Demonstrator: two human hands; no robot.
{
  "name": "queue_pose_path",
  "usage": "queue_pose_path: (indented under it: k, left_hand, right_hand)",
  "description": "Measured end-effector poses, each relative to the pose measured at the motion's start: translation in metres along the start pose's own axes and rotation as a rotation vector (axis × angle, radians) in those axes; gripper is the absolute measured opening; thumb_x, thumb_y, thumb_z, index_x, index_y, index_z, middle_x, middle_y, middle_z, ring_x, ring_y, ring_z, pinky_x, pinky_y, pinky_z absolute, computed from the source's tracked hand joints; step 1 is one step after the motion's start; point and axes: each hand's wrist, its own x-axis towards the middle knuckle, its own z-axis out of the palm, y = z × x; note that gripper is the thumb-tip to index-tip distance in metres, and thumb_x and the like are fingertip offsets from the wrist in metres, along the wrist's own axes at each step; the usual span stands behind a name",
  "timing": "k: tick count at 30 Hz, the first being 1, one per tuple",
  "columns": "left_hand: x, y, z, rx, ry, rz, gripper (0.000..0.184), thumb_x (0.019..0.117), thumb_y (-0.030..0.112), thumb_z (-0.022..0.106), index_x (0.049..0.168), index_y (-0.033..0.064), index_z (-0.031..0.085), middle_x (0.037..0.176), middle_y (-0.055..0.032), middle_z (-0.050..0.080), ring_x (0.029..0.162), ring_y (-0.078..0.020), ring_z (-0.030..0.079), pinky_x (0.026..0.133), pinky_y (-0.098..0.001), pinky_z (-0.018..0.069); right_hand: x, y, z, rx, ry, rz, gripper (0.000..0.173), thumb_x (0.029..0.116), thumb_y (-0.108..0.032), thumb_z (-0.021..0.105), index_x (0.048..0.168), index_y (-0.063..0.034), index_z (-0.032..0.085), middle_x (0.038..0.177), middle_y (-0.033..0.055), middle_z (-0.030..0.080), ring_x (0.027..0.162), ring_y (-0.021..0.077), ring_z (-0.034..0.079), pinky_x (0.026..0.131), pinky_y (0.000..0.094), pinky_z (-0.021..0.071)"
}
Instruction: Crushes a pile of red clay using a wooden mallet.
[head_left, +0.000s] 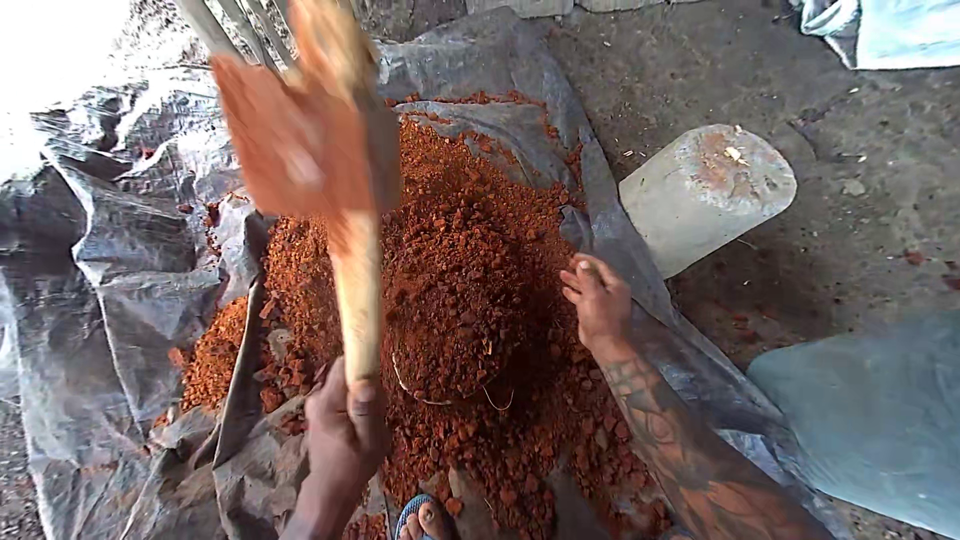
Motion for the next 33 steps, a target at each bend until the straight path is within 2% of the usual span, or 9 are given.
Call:
queue_pose_path:
  k: [4,6,13,18,20,22,24,30,33]
  left_hand:
    - [-0.029,-0.062,0.042,0.342,-0.592,-0.609,0.064,0.1076,0.057,0.027,0.105,0.0044,0.065,0.081,-0.0149,0.063,0.077,-0.0329,0.065,0.072,-0.0567,0.0526]
    - [-0.016,-0.066,0.040,0.330,-0.689,-0.690,0.064,0.1084,0.056,0.027,0.099,0.0055,0.065,0.080,-0.0133,0.062,0.076,-0.0314,0.064,0.071,-0.0553,0.0521]
    - [0.004,0.003,-0.015,-0.086,-0.196,-0.225,0.070,0.1002,0.074,0.026,0.082,0.0157,0.060,0.056,0.0057,0.051,0.043,-0.0085,0.049,0.038,-0.0292,0.0444]
    - [-0.011,-0.003,0.013,-0.234,-0.058,0.081,0.071,0.0972,0.078,0.025,0.085,0.0156,0.057,0.054,0.0062,0.049,0.041,-0.0043,0.048,0.037,-0.0258,0.0428]
    - [-0.046,-0.046,0.037,0.088,-0.263,-0.080,0.081,0.1002,0.075,0.021,0.088,0.0068,0.063,0.056,-0.0029,0.054,0.045,-0.0154,0.055,0.042,-0.0368,0.0487]
    - [-0.056,-0.066,0.054,0.332,-0.694,-0.491,0.077,0.1029,0.067,0.022,0.103,0.0051,0.067,0.080,-0.0144,0.066,0.077,-0.0329,0.068,0.070,-0.0561,0.0547]
    - [-0.045,-0.062,0.058,0.369,-0.808,-0.625,0.073,0.1048,0.064,0.022,0.098,0.0071,0.067,0.082,-0.0128,0.065,0.080,-0.0323,0.067,0.073,-0.0567,0.0531]
    - [-0.015,0.005,0.000,-0.013,-0.299,-0.186,0.076,0.0973,0.079,0.021,0.081,0.0161,0.061,0.055,0.0064,0.050,0.044,-0.0080,0.049,0.040,-0.0307,0.0444]
    - [-0.004,0.023,-0.006,-0.267,-0.082,0.137,0.066,0.0990,0.076,0.025,0.084,0.0196,0.056,0.056,0.0079,0.050,0.042,-0.0027,0.047,0.037,-0.0233,0.0413]
  right_hand:
    - [-0.010,0.044,-0.028,-0.225,0.085,0.062,0.039,0.1085,-0.024,0.047,0.134,0.0022,0.061,0.134,0.0228,0.062,0.120,0.0304,0.064,0.102,0.0466,0.0533]
    - [-0.015,0.056,-0.035,-0.391,0.077,0.073,0.040,0.1083,-0.025,0.048,0.136,0.0022,0.061,0.133,0.0241,0.063,0.123,0.0331,0.062,0.107,0.0497,0.0473]
    - [-0.039,0.121,-0.056,-0.800,-0.123,-0.027,0.052,0.1078,-0.036,0.046,0.146,-0.0024,0.055,0.159,0.0216,0.041,0.149,0.0380,0.037,0.122,0.0538,0.0301]
    - [-0.043,0.134,-0.051,-0.834,-0.129,-0.123,0.055,0.1067,-0.039,0.044,0.147,-0.0033,0.055,0.159,0.0209,0.042,0.150,0.0395,0.035,0.124,0.0539,0.0273]
    - [-0.043,0.133,-0.050,-0.855,-0.138,-0.109,0.055,0.1071,-0.040,0.044,0.147,-0.0048,0.055,0.159,0.0193,0.043,0.151,0.0388,0.034,0.124,0.0530,0.0269]
    - [-0.040,0.131,-0.048,-0.853,-0.130,-0.093,0.053,0.1073,-0.039,0.045,0.147,-0.0042,0.055,0.158,0.0186,0.044,0.151,0.0380,0.034,0.125,0.0517,0.0271]
    - [-0.039,0.131,-0.048,-0.855,-0.130,-0.083,0.053,0.1076,-0.038,0.045,0.146,-0.0042,0.055,0.158,0.0177,0.044,0.152,0.0370,0.034,0.125,0.0502,0.0268]
    - [-0.045,0.152,-0.057,-0.851,-0.121,-0.229,0.054,0.1063,-0.038,0.043,0.145,-0.0030,0.056,0.157,0.0201,0.045,0.150,0.0402,0.036,0.124,0.0530,0.0279]
    - [-0.046,0.148,-0.055,-0.837,-0.118,-0.196,0.053,0.1070,-0.037,0.042,0.145,-0.0031,0.057,0.157,0.0193,0.046,0.150,0.0388,0.036,0.124,0.0520,0.0279]
